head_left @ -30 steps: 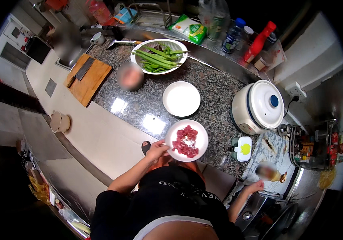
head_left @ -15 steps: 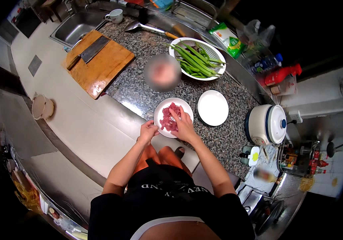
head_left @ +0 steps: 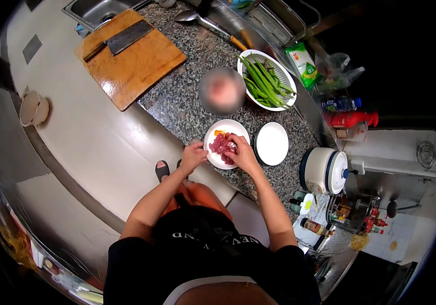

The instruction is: The person adds powder to a bowl of sliced meat using a spoon, pours liquid from a bottle, and mixes the contents by hand. The person then rinses eggplants under running water in a sink and removes their stems by hand.

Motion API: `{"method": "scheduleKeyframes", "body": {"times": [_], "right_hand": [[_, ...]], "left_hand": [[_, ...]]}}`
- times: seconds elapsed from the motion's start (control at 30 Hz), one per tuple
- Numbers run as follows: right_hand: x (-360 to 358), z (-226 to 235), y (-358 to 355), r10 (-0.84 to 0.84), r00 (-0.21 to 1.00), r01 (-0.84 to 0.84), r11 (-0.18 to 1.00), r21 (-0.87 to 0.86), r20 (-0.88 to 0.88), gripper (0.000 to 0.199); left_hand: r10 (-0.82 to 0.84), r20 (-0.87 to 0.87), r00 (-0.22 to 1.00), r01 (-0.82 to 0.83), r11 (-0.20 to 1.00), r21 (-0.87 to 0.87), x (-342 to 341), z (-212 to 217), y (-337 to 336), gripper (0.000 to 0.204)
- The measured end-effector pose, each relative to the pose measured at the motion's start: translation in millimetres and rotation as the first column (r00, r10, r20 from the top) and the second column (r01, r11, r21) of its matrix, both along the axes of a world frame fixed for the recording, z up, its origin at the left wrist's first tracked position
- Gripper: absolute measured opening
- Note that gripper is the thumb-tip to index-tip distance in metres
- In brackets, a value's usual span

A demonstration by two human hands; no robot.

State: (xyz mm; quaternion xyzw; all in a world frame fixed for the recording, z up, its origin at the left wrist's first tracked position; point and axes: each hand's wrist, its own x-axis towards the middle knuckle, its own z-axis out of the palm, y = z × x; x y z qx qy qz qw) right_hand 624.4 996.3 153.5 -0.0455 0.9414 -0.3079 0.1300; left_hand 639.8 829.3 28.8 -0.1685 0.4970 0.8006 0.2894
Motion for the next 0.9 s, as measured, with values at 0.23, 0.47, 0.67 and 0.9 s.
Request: {"method": "scheduleKeyframes", "body": {"times": [0.23,0.47,0.67,0.9], "right_hand": [[-7,-40,-29,0.021,0.992,0.008,0.975,0.222,-0.127,0.039],[-6,-20,-6,0.051,0.996,-0.052,0.999,-0.014,-0.079,0.015],[13,-8,-3,0.246,0.962,-0.199,0.931,0.305,-0.122,0.05],[-4,-31,3,0.042,0.999,-0.039,0.992,0.12,-0.019,0.032]], "left_hand": [[-0.05,-0.087,0.995,0.039,0.992,-0.121,1,-20,12,0.034],[0.057,-0.051,0.997,-0.062,0.993,-0.098,0,-12,11,0.031],[0.052,-0.06,0.997,-0.058,0.992,-0.11,-3,-6,10,0.03],[0.07,-0.068,0.995,-0.078,0.99,-0.115,-1,-9,13,0.03]]}}
